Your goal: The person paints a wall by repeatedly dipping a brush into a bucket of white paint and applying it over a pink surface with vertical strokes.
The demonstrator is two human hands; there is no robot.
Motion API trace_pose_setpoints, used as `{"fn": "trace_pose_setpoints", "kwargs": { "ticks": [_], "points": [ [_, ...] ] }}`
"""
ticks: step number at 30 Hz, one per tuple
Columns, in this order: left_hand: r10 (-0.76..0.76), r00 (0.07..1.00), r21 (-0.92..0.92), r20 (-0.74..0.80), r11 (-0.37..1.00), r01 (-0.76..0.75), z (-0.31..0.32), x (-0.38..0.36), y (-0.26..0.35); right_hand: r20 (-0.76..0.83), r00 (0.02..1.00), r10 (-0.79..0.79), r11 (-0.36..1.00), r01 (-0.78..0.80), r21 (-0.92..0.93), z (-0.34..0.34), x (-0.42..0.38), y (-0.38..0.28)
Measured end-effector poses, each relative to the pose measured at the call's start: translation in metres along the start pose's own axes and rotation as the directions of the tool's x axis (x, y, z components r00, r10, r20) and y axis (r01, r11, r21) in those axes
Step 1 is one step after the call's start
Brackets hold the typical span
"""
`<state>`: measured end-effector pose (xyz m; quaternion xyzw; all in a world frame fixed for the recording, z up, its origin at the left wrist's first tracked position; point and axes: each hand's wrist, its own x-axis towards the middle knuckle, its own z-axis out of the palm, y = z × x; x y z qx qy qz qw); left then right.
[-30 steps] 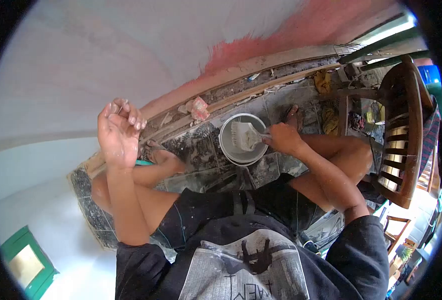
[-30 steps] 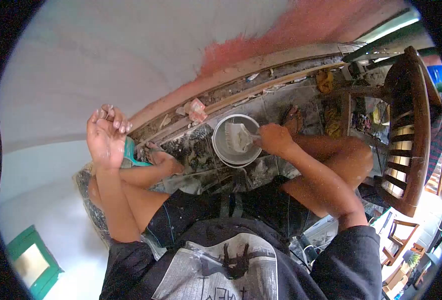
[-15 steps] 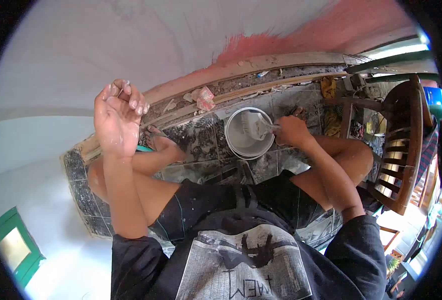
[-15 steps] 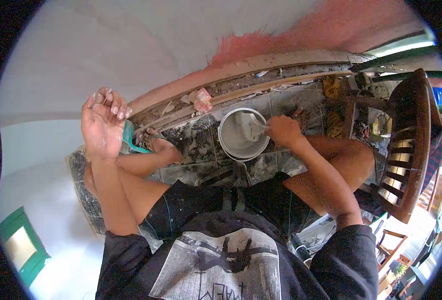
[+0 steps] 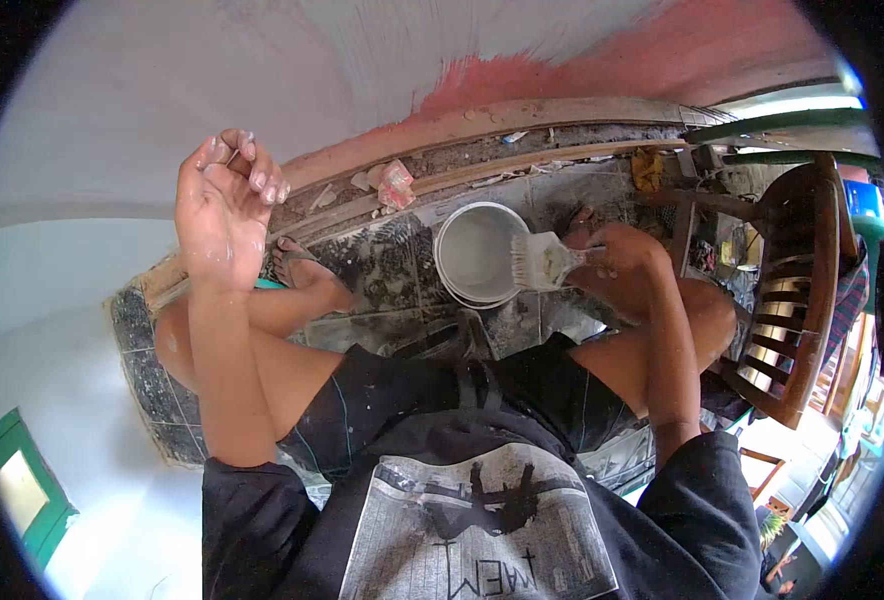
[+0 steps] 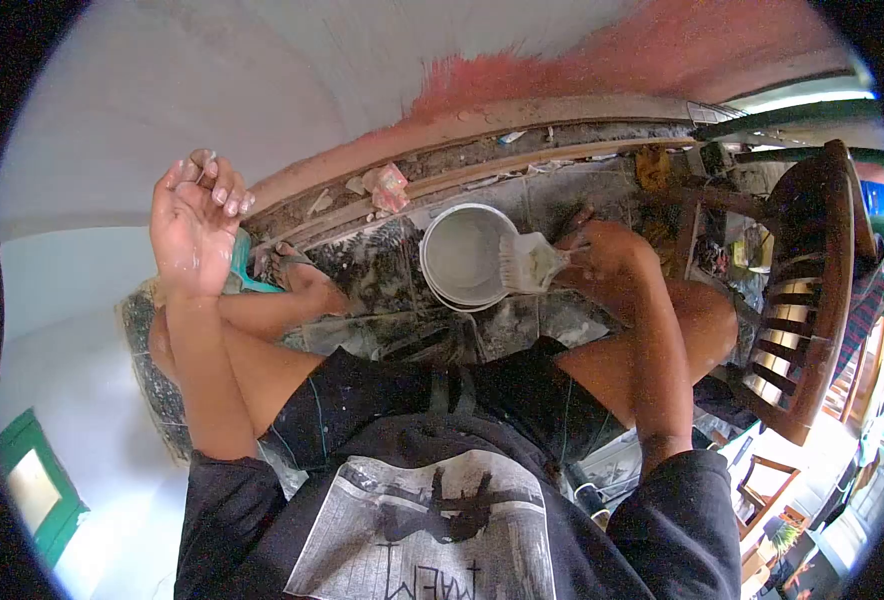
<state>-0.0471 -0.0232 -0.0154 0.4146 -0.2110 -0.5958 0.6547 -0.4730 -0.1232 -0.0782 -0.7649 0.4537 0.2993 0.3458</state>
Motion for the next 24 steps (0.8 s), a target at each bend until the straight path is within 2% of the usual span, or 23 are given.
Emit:
{"fn": "trace_pose_setpoints", "kwargs": {
  "ticks": [1, 3, 4, 5, 7, 10, 12, 14, 16, 18, 19, 22, 24],
  "points": [
    [-0.002, 1.0, 0.005, 0.001, 1.0, 0.002, 0.0, -0.001, 0.0, 0.041, 0.999, 0.032, 0.999, -0.031, -0.022, -0.01, -0.013, -0.015],
    [-0.005, 1.0, 0.014, 0.006, 1.0, 0.005, 0.002, -0.001, -0.001, 0.129, 0.982, 0.139, 0.99, -0.139, -0.008, 0.018, 0.02, 0.031],
    [-0.007, 1.0, 0.014, 0.01, 1.0, 0.007, 0.003, -0.001, -0.001, 0.173, 0.966, 0.192, 0.981, -0.194, -0.006, 0.019, 0.026, 0.033],
    [-0.009, 1.0, 0.015, 0.013, 1.0, 0.009, 0.003, 0.0, -0.001, 0.018, 0.992, 0.128, 0.992, -0.128, 0.018, 0.026, 0.019, 0.035],
    [-0.01, 1.0, 0.021, -0.002, 1.0, 0.01, 0.003, -0.001, -0.001, -0.289, 0.957, -0.007, 0.999, 0.016, 0.031, 0.027, -0.013, -0.003],
    [-0.009, 0.999, 0.032, -0.033, 0.999, 0.01, 0.004, -0.001, -0.001, -0.163, 0.986, 0.039, 0.998, -0.029, 0.06, 0.029, 0.004, 0.009],
    [-0.002, 0.999, 0.037, -0.032, 0.999, 0.003, 0.003, -0.002, -0.001, -0.22, 0.97, -0.108, 0.991, 0.123, 0.058, 0.05, 0.03, 0.045],
    [0.001, 1.0, 0.034, -0.028, 0.999, 0.0, 0.003, -0.003, -0.001, -0.232, 0.968, -0.096, 0.992, 0.113, 0.059, 0.051, 0.03, 0.04],
    [0.006, 0.999, 0.03, -0.038, 1.0, -0.005, 0.004, -0.002, -0.001, -0.21, 0.975, 0.076, 0.996, -0.064, 0.062, 0.028, 0.0, -0.009],
    [0.014, 0.997, 0.029, -0.07, 1.0, -0.012, 0.006, -0.003, 0.0, -0.196, 0.978, 0.075, 0.996, -0.065, 0.058, 0.019, -0.013, -0.019],
    [0.014, 0.999, 0.032, -0.042, 0.999, -0.012, 0.004, -0.003, 0.001, -0.187, 0.98, 0.072, 0.996, -0.063, 0.055, 0.017, -0.014, -0.022],
    [0.013, 0.999, 0.034, 0.046, 0.999, -0.015, 0.001, -0.004, 0.004, -0.15, 0.989, 0.0, 0.992, 0.019, 0.122, 0.045, 0.024, 0.032],
    [0.009, 0.993, 0.022, 0.114, 1.0, -0.011, 0.004, -0.006, 0.008, -0.103, 0.995, -0.007, 0.998, 0.012, 0.055, 0.038, 0.025, 0.027]
  ]
}}
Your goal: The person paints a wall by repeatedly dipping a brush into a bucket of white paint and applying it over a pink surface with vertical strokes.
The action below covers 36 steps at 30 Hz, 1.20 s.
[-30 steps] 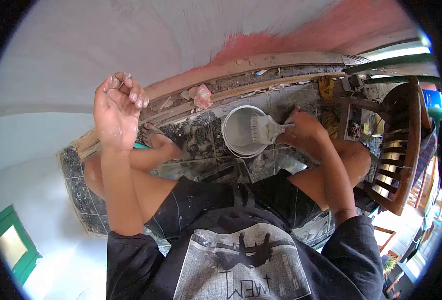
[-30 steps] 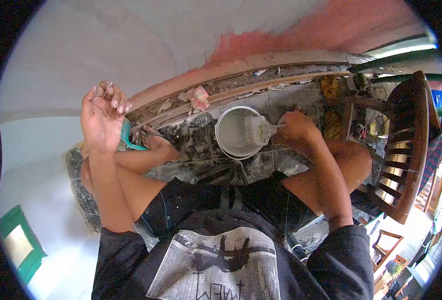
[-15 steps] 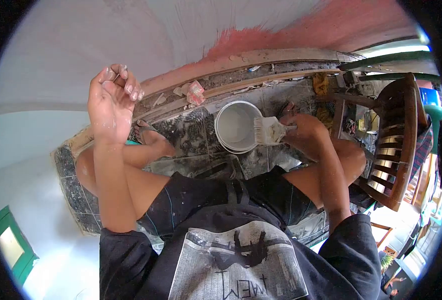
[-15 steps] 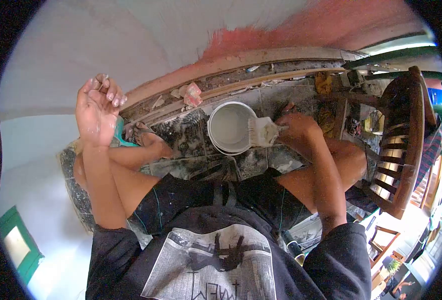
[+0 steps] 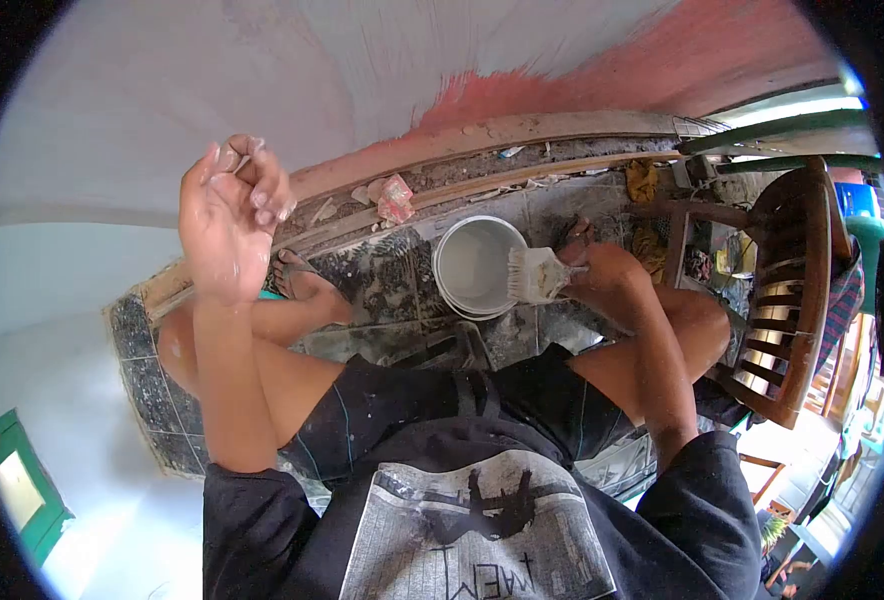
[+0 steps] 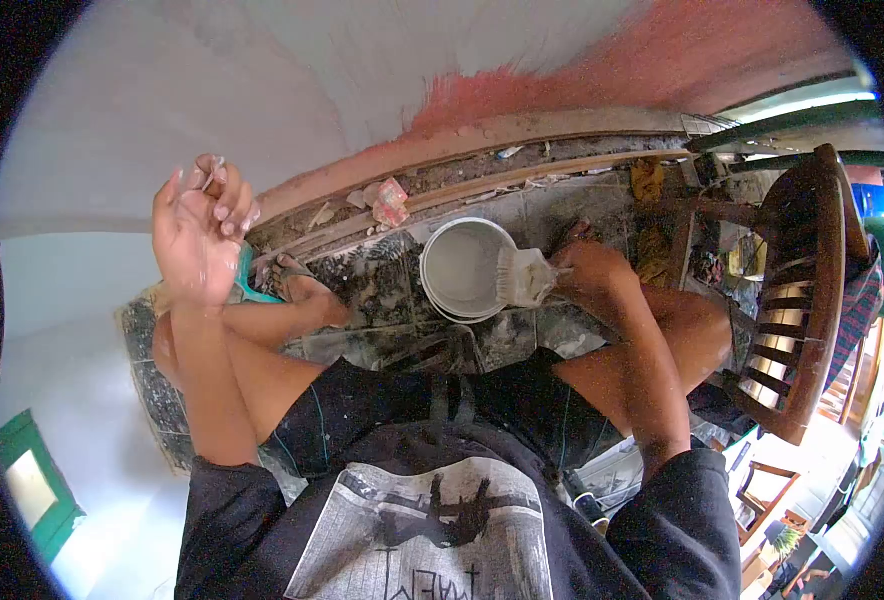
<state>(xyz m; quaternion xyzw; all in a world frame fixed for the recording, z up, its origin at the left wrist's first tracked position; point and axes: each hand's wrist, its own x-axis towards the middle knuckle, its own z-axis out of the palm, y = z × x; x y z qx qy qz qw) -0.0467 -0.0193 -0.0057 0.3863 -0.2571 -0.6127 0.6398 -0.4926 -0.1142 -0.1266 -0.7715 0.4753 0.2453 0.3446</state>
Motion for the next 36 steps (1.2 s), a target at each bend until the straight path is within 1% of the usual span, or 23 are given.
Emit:
{"fn": "trace_pose_setpoints", "kwargs": {
  "ticks": [1, 3, 4, 5, 6, 7, 9, 12, 13, 14, 17, 18, 19, 21, 23, 25, 26, 28, 29, 31, 32, 34, 36],
  "points": [
    [0.03, 0.994, 0.049, 0.108, 0.998, -0.036, 0.002, -0.002, 0.0, 0.027, 1.0, 0.001, 1.0, -0.001, -0.031, -0.002, -0.001, -0.002],
    [0.072, 0.944, 0.134, 0.322, 0.984, -0.121, 0.009, -0.01, -0.003, 0.074, 0.997, 0.029, 0.999, -0.032, 0.042, -0.004, 0.0, -0.005],
    [0.162, 0.858, 0.047, 0.488, 0.976, -0.211, 0.013, -0.019, -0.012, 0.098, 0.994, 0.043, 0.996, -0.05, 0.079, -0.006, 0.0, -0.004],
    [0.2, 0.735, -0.011, 0.648, 0.967, -0.254, 0.019, -0.021, -0.019, 0.069, 0.997, 0.027, 0.998, -0.03, 0.046, -0.008, -0.001, -0.005],
    [0.231, 0.581, -0.082, 0.78, 0.959, -0.271, 0.027, -0.023, -0.025, 0.045, 0.999, 0.007, 1.0, -0.007, 0.014, -0.01, -0.001, -0.006],
    [0.199, 0.407, -0.103, 0.892, 0.964, -0.247, 0.045, -0.022, -0.017, 0.033, 0.999, -0.015, 1.0, 0.016, -0.012, -0.006, -0.002, -0.008],
    [0.139, 0.019, -0.134, 0.99, 0.977, -0.167, 0.071, -0.025, -0.008, -0.064, 0.998, -0.024, 0.997, 0.028, 0.068, 0.007, -0.004, 0.001],
    [0.041, 0.13, -0.051, 0.991, 0.996, 0.078, 0.078, -0.054, -0.013, -0.122, 0.985, -0.118, 0.983, 0.134, 0.129, 0.012, -0.003, -0.002],
    [0.033, 0.128, -0.041, 0.991, 0.997, 0.063, 0.075, -0.055, -0.013, -0.131, 0.978, -0.16, 0.975, 0.178, 0.135, 0.009, -0.005, -0.005],
    [0.031, 0.122, -0.036, 0.992, 0.998, 0.043, 0.072, -0.053, -0.012, -0.077, 0.989, -0.128, 0.986, 0.135, 0.096, 0.004, -0.006, -0.007],
    [0.096, 0.11, -0.1, 0.989, 0.994, 0.032, 0.065, -0.053, -0.013, -0.021, 1.0, 0.019, 0.988, -0.016, 0.151, 0.0, -0.008, -0.018],
    [0.124, 0.106, -0.128, 0.987, 0.991, 0.033, 0.063, -0.053, -0.014, -0.105, 0.994, -0.014, 0.997, 0.021, 0.07, -0.001, -0.009, -0.02],
    [0.105, 0.066, -0.109, 0.992, 0.992, 0.061, 0.063, -0.052, -0.013, -0.182, 0.982, -0.055, 0.998, 0.054, -0.01, 0.002, -0.013, -0.023],
    [0.067, -0.012, -0.065, 0.998, 0.991, 0.117, 0.064, -0.051, -0.011, -0.177, 0.983, -0.047, 0.998, 0.04, -0.04, 0.001, -0.011, -0.028],
    [0.275, 0.222, -0.27, 0.935, 0.961, -0.052, 0.078, -0.059, -0.017, -0.016, 0.998, 0.056, 0.998, -0.056, 0.042, -0.008, -0.003, -0.034],
    [0.393, 0.344, -0.349, 0.853, 0.919, -0.185, 0.082, -0.068, -0.021, -0.113, 0.993, -0.016, 0.999, 0.021, 0.037, -0.004, -0.005, -0.036],
    [0.403, 0.37, -0.347, 0.837, 0.914, -0.21, 0.081, -0.074, -0.025, -0.128, 0.991, -0.025, 0.999, 0.03, 0.036, -0.002, -0.005, -0.035],
    [0.396, 0.419, -0.348, 0.817, 0.918, -0.191, 0.08, -0.077, -0.026, -0.125, 0.992, -0.016, 0.999, 0.02, 0.034, 0.0, -0.003, -0.03],
    [0.378, 0.44, -0.35, 0.814, 0.925, -0.148, 0.081, -0.077, -0.025, -0.108, 0.994, 0.003, 1.0, 0.0, 0.032, 0.0, -0.001, -0.029],
    [0.269, 0.345, -0.264, 0.899, 0.962, -0.062, 0.085, -0.064, -0.013, -0.096, 0.995, 0.016, 0.999, -0.012, 0.038, -0.006, -0.003, -0.034],
    [0.172, 0.221, -0.17, 0.96, 0.985, -0.028, 0.083, -0.048, 0.0, -0.089, 0.996, 0.021, 0.999, -0.018, 0.042, -0.008, -0.004, -0.038],
    [0.081, 0.116, -0.081, 0.99, 0.997, 0.0, 0.077, -0.041, 0.006, -0.303, 0.951, -0.054, 0.995, 0.024, -0.101, 0.002, -0.012, -0.044],
    [0.102, 0.165, -0.104, 0.981, 0.995, 0.004, 0.066, -0.046, -0.003, -0.251, 0.966, -0.053, 0.994, 0.026, -0.108, -0.003, -0.012, -0.041]
  ]
}}
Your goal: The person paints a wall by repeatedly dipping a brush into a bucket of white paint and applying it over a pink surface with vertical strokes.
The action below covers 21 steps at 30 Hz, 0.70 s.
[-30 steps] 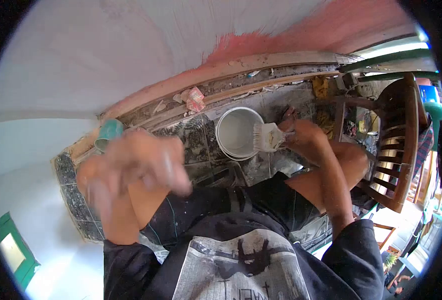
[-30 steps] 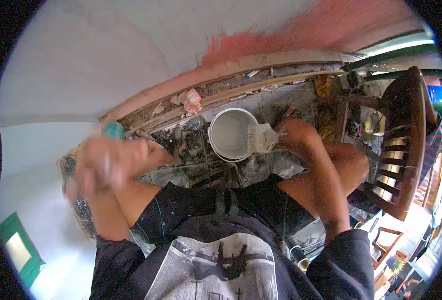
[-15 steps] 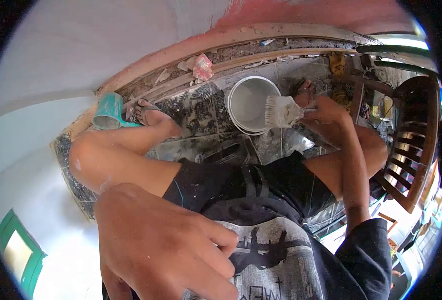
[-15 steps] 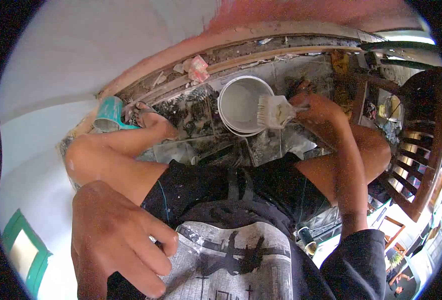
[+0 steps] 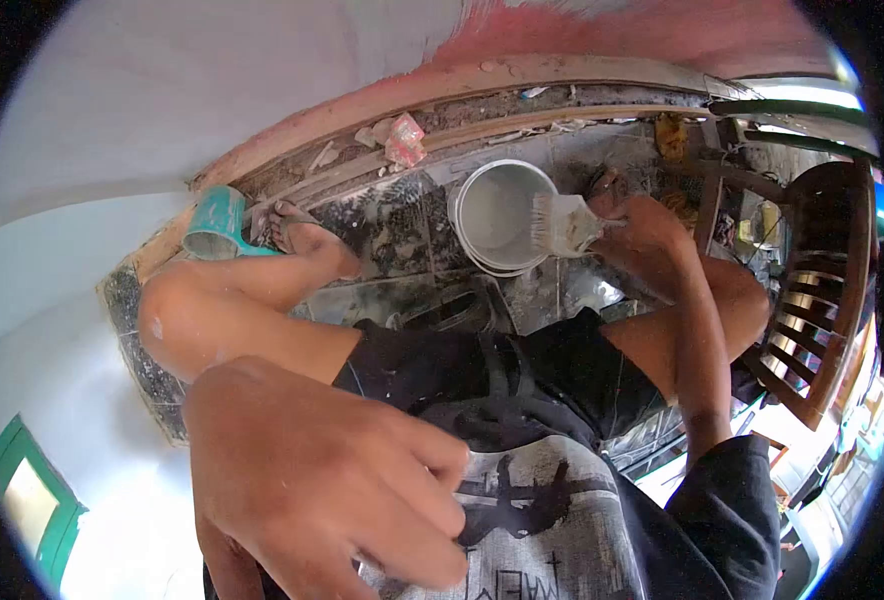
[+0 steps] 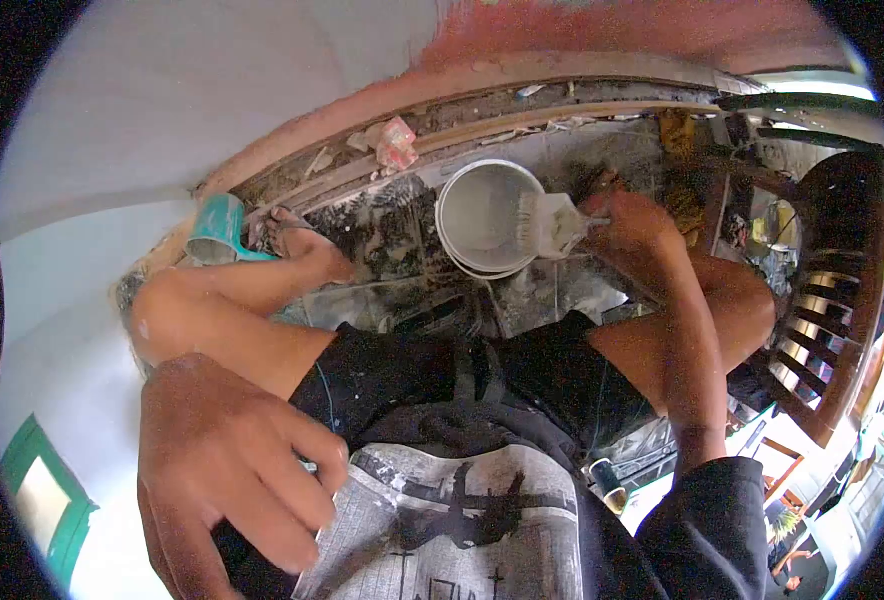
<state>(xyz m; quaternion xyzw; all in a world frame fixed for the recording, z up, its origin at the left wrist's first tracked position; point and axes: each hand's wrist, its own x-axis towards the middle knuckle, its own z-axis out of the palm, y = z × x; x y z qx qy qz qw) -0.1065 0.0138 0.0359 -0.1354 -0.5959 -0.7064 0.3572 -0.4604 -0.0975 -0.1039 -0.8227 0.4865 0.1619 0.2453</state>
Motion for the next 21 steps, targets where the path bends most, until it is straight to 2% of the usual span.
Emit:
{"fn": "trace_pose_setpoints", "kwargs": {
  "ticks": [1, 2, 3, 4, 5, 6, 7, 8, 9, 11, 12, 14, 17, 20, 21],
  "points": [
    [-0.048, 0.997, 0.071, 0.056, 0.997, 0.044, -0.006, -0.003, 0.003, 0.173, 0.985, 0.026, 0.997, -0.038, 0.067, -0.005, 0.006, 0.006],
    [-0.099, 0.989, 0.141, 0.108, 0.986, 0.084, -0.017, -0.005, 0.007, 0.206, 0.978, 0.04, 0.994, -0.061, 0.093, -0.007, 0.004, 0.006],
    [-0.196, 0.979, 0.28, 0.053, 0.944, 0.174, -0.018, -0.006, 0.01, 0.239, 0.97, 0.055, 0.989, -0.085, 0.118, -0.009, 0.002, 0.005],
    [-0.29, 0.957, 0.406, -0.003, 0.874, 0.266, -0.019, -0.007, 0.012, 0.13, 0.989, 0.067, 0.991, -0.081, 0.107, -0.007, -0.006, -0.004],
    [-0.381, 0.906, 0.553, -0.183, 0.723, 0.415, -0.013, -0.007, 0.015, 0.019, 0.997, 0.075, 0.992, -0.077, 0.097, -0.006, -0.01, -0.008],
    [-0.421, 0.827, 0.642, -0.372, 0.527, 0.557, -0.01, -0.007, 0.016, 0.062, 0.991, 0.117, 0.988, -0.122, 0.097, -0.006, -0.008, -0.006],
    [-0.437, 0.748, 0.717, -0.499, 0.278, 0.64, -0.009, -0.01, 0.01, 0.108, 0.981, 0.159, 0.981, -0.169, 0.097, -0.006, -0.005, -0.001],
    [-0.411, 0.667, 0.728, -0.622, 0.01, 0.685, -0.007, -0.017, -0.003, 0.154, 0.967, 0.201, 0.971, -0.217, 0.095, -0.005, -0.005, 0.002],
    [-0.345, 0.588, 0.676, -0.732, -0.255, 0.692, -0.005, -0.023, -0.013, 0.105, 0.974, 0.202, 0.977, -0.208, 0.049, -0.012, -0.01, -0.009],
    [-0.421, 0.519, 0.632, -0.744, -0.192, 0.751, -0.007, -0.04, -0.02, 0.005, 0.982, 0.189, 0.981, -0.189, -0.049, -0.031, -0.021, -0.041],
    [-0.459, 0.484, 0.607, -0.745, -0.165, 0.778, -0.008, -0.044, -0.02, 0.059, 0.982, 0.179, 0.984, -0.179, -0.005, -0.029, -0.019, -0.034],
    [-0.436, 0.494, 0.598, -0.752, -0.136, 0.79, -0.006, -0.041, -0.019, 0.163, 0.974, 0.155, 0.981, -0.171, 0.091, -0.02, -0.012, -0.017],
    [-0.441, 0.47, 0.581, -0.765, -0.155, 0.799, -0.007, -0.036, -0.016, 0.085, 0.978, 0.188, 0.982, -0.187, -0.017, -0.019, -0.015, -0.018],
    [-0.467, 0.466, 0.594, -0.751, -0.173, 0.785, -0.009, -0.042, -0.017, -0.014, 0.981, 0.193, 0.981, -0.192, 0.038, -0.002, -0.013, 0.001],
    [-0.473, 0.473, 0.605, -0.744, -0.176, 0.776, -0.01, -0.044, -0.018, -0.015, 0.978, 0.21, 0.977, -0.21, 0.031, -0.012, -0.018, -0.011]
  ]
}}
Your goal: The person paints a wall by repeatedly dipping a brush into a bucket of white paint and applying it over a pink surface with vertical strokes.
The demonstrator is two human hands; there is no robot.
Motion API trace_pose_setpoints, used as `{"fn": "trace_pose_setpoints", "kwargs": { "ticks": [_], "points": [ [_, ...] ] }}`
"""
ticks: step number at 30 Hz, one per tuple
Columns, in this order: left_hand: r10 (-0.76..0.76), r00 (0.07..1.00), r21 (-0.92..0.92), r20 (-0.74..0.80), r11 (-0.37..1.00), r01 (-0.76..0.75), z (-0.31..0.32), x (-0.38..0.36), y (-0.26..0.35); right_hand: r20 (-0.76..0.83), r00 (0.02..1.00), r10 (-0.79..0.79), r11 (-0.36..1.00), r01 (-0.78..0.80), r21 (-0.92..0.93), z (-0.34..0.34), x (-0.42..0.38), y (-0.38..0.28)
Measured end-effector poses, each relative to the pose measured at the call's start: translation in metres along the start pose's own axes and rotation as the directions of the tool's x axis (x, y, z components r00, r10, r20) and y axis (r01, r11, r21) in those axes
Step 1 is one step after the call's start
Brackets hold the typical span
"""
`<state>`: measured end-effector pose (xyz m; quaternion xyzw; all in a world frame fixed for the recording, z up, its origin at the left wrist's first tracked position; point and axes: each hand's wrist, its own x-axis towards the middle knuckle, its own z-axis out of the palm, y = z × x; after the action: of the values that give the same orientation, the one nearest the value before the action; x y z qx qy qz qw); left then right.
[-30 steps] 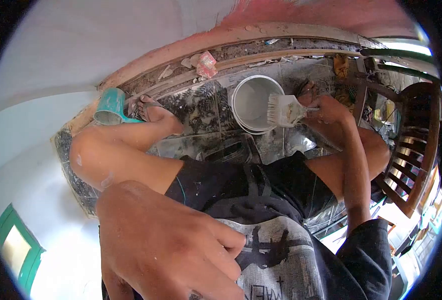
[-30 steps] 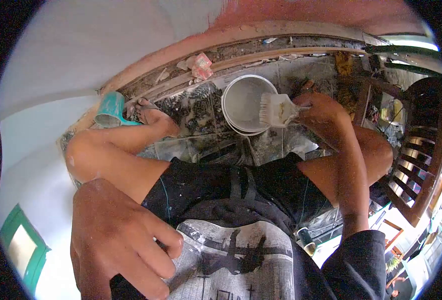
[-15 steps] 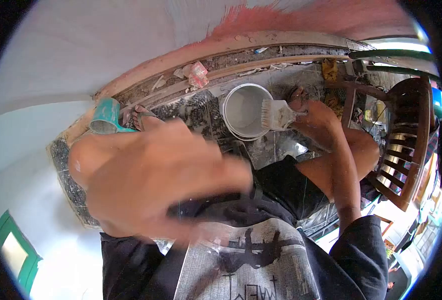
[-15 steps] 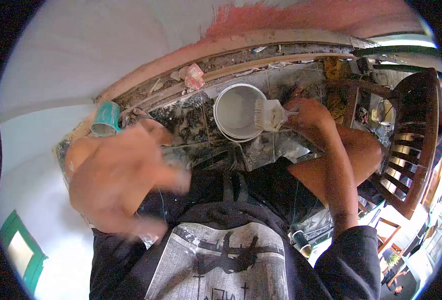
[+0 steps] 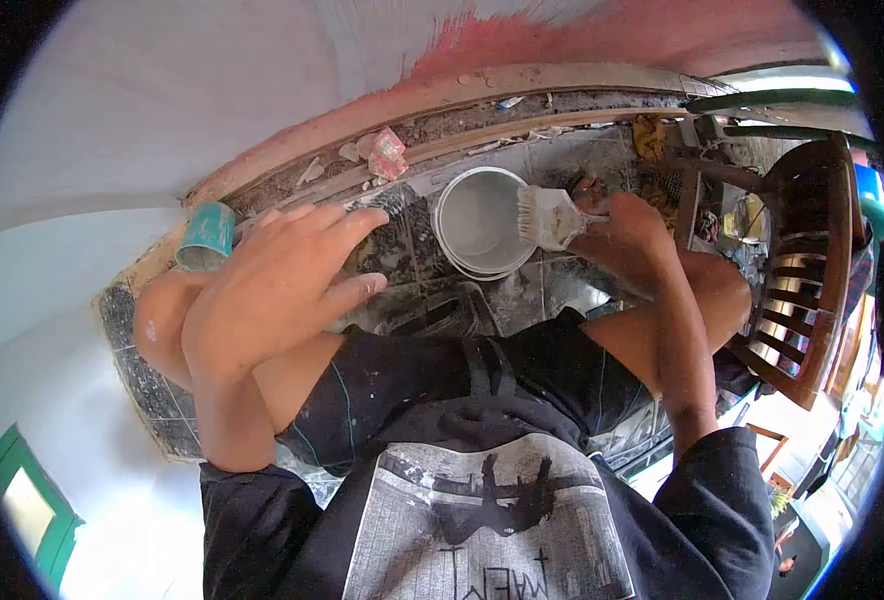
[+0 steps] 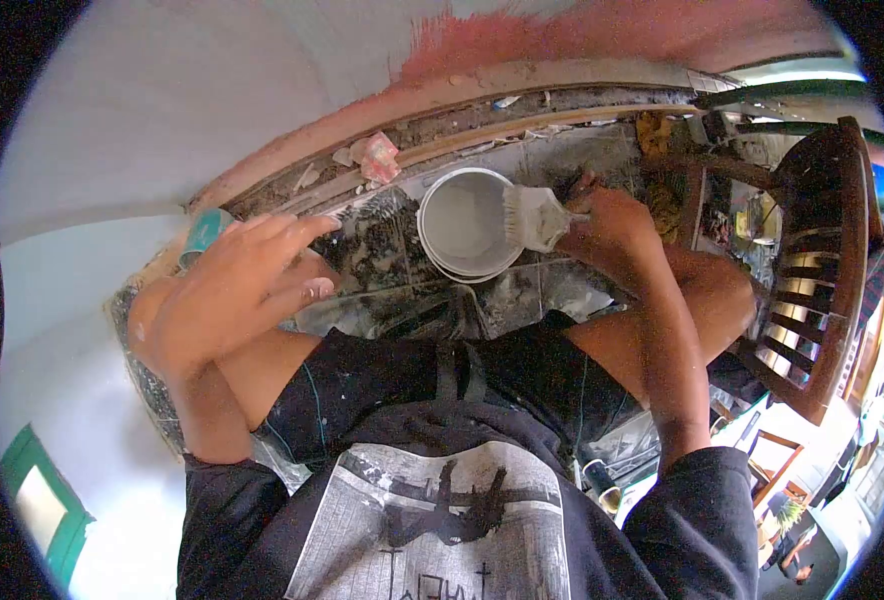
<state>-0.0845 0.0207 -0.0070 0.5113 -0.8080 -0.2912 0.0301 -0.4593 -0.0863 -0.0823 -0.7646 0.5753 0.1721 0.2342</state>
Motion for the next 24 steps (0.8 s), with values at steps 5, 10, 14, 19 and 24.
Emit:
{"fn": "trace_pose_setpoints", "kwargs": {
  "ticks": [5, 10, 14, 19, 24],
  "points": [
    [-0.065, 0.998, -0.041, 0.004, 0.997, 0.065, -0.005, 0.002, 0.003, 0.028, 0.99, -0.136, 0.958, 0.124, 0.258, -0.007, 0.003, 0.007],
    [-0.069, 0.998, -0.058, -0.001, 0.996, 0.069, -0.008, 0.003, -0.006, -0.138, 0.99, -0.017, 0.877, 0.081, 0.473, 0.019, 0.052, 0.019],
    [-0.112, 0.993, -0.058, 0.025, 0.992, 0.113, -0.008, 0.009, -0.006, -0.174, 0.979, 0.105, 0.814, 0.016, 0.581, 0.043, 0.125, -0.011],
    [-0.175, 0.982, -0.203, 0.074, 0.961, 0.187, -0.001, 0.023, -0.025, -0.206, 0.947, 0.248, 0.839, -0.104, 0.533, 0.139, 0.242, -0.069],
    [-0.215, 0.968, -0.151, 0.13, 0.961, 0.234, -0.004, 0.028, -0.029, -0.073, 0.931, 0.358, 0.699, -0.215, 0.682, 0.158, 0.271, -0.106]
  ]
}}
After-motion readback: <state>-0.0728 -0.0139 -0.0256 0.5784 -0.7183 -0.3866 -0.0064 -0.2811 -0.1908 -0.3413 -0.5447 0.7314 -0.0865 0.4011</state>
